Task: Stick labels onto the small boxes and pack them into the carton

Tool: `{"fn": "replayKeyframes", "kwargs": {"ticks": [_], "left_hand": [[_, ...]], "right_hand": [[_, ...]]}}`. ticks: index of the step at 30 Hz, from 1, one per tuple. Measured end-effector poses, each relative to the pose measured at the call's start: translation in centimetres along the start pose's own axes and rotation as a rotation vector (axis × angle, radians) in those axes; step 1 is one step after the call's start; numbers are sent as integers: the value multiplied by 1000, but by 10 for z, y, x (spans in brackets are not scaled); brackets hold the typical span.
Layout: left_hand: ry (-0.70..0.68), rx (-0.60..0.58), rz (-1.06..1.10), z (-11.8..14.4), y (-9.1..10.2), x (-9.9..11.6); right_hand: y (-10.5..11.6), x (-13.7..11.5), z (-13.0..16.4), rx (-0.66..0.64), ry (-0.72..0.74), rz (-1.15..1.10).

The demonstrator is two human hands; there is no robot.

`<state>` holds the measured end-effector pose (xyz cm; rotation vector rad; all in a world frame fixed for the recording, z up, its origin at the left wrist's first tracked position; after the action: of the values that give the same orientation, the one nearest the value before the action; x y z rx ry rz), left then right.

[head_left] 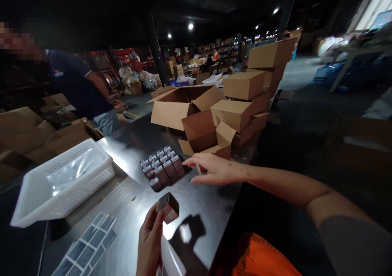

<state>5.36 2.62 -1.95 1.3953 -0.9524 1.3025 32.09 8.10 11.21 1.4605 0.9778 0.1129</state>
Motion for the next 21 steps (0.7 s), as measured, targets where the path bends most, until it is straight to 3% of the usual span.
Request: {"fn": "replayKeyframes", "kwargs": {"ticks": [3,5,12,16,19,21], "left_hand": [[65,-77,75,5,-5,5],[25,-56,85,8,-6,11],[-145,38,37,4,5,14],[-171,23,-7,6,9,18],[-156,52,-40,6,11,20],[-129,69,-50,7,11,20]], "right_hand": [[-30,-32,-20,-183,111,-404],[-46,-42,-34,-240,125,-476],[-67,-46,-66,-75,263,-426],[-48,-36,-62,66,244,-387],[-7,-7,-57,325,104,-292],[24,23,-53,474,-83,-135]]}}
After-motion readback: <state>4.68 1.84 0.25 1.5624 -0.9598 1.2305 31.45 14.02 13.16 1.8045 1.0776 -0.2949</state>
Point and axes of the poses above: each hand's wrist, its own z-axis away from the middle knuckle, its own y-axis out of the back of the hand, x = y × z, the point moved 2 cm from there along -z, towards the middle knuckle, and after that the axes turned 7 degrees about -z, right-handed, at the moved point
